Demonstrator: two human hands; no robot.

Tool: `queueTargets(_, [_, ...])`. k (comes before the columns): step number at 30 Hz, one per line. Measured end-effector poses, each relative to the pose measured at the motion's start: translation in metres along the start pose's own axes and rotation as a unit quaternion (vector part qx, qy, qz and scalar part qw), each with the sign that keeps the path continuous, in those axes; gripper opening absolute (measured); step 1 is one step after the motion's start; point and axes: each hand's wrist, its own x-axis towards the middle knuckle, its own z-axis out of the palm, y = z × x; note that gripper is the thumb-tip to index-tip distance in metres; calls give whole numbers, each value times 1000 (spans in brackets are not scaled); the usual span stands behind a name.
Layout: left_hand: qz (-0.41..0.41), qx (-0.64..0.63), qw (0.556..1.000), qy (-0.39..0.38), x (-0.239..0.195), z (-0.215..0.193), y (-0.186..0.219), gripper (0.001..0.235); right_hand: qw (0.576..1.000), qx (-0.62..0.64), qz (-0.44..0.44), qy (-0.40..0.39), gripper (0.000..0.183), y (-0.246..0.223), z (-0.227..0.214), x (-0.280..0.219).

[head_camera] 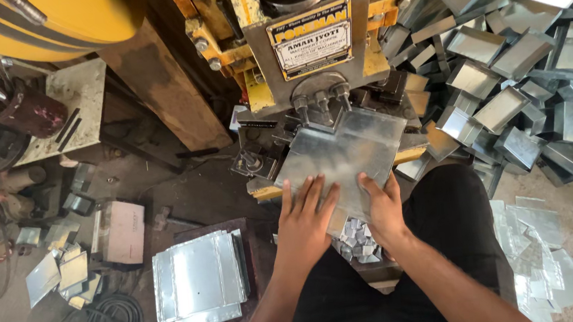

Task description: The person picks up metal sheets from a stack and inserts them into a machine to bend the edges. They rotate each sheet to process multiple sides and then stack the finished components.

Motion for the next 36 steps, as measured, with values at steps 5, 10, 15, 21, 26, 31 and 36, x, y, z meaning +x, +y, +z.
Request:
queueTargets(5, [37,-49,993,100,3,31,-15,44,1000,14,-5,9,41,3,0,-1])
queueTargets(10, [59,-61,991,102,-6,27,-14,43,994,67,83,-23,55,-1,-17,-5])
queueTargets(15, [38,-145,980,131,-74,30,-8,38,987,104,107,-67,68,9,-58,-29])
queueTargets(21, [-425,-814,345,193,-139,128,22,50,983,-129,91,-95,55,45,-89,-55])
queueTargets(26, [-467,-810,331,128,-124,133,29,66,980,-191,9,-63,44,28,-71,-56])
queueTargets(31, [-406,-820,375,150,-56,120,3,58,994,-100,-6,-34,39,13,-33,1])
queueTargets(36, [-413,-817,345,207,-22,129,-1,42,997,-42,-35,-48,38,10,-26,23])
